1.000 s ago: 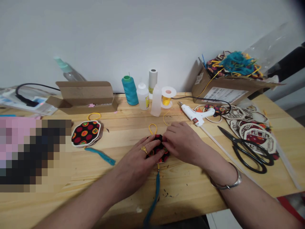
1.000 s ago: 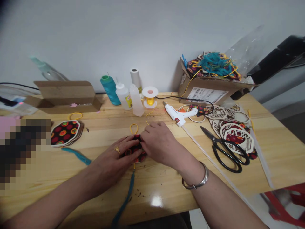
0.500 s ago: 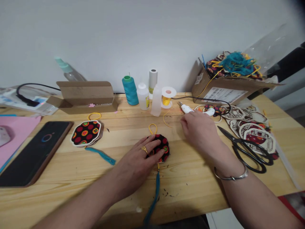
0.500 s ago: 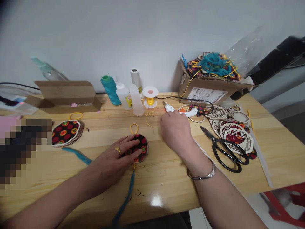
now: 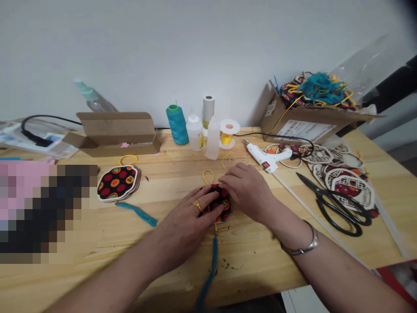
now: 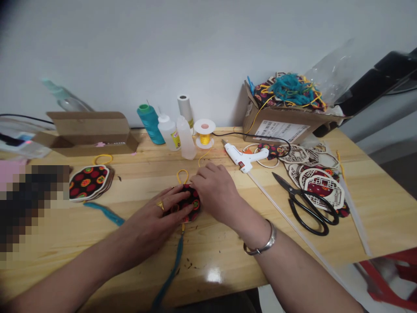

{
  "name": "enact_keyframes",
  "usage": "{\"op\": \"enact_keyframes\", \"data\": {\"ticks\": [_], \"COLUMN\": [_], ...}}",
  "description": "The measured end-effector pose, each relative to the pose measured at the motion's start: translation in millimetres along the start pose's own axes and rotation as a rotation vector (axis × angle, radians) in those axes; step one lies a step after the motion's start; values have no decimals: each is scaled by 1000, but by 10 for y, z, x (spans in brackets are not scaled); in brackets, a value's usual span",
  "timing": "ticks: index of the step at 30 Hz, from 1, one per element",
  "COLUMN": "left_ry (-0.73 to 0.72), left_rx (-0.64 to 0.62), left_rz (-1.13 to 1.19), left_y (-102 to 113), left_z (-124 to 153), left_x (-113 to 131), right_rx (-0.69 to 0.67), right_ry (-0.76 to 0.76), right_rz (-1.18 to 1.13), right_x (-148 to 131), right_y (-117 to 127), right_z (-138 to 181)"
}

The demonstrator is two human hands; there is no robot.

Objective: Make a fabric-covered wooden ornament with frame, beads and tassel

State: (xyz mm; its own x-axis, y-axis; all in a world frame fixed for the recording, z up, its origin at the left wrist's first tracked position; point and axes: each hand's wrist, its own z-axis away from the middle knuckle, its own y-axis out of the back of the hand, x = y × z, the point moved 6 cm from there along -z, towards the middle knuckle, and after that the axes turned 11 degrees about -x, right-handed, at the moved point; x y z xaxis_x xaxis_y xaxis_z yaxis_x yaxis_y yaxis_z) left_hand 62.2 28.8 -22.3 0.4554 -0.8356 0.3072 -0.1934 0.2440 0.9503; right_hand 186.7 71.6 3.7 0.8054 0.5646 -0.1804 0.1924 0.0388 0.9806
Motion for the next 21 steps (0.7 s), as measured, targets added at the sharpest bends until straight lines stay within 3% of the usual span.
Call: {"op": "enact_keyframes", "data": {"ticks": [8, 21], "left_ry": [9, 21], "left_rx": [-21, -40], "left_rz": [-18, -25], "left_y": [-26, -46], "left_z": [-3, -11], "left_x": [4, 4], "right_rx": [-29, -37], "right_ry": [92, 131], "right_rz": [161, 219], "right_x": [-97, -161], "right_y": [-56, -65], "right_z": [-22, -41]}}
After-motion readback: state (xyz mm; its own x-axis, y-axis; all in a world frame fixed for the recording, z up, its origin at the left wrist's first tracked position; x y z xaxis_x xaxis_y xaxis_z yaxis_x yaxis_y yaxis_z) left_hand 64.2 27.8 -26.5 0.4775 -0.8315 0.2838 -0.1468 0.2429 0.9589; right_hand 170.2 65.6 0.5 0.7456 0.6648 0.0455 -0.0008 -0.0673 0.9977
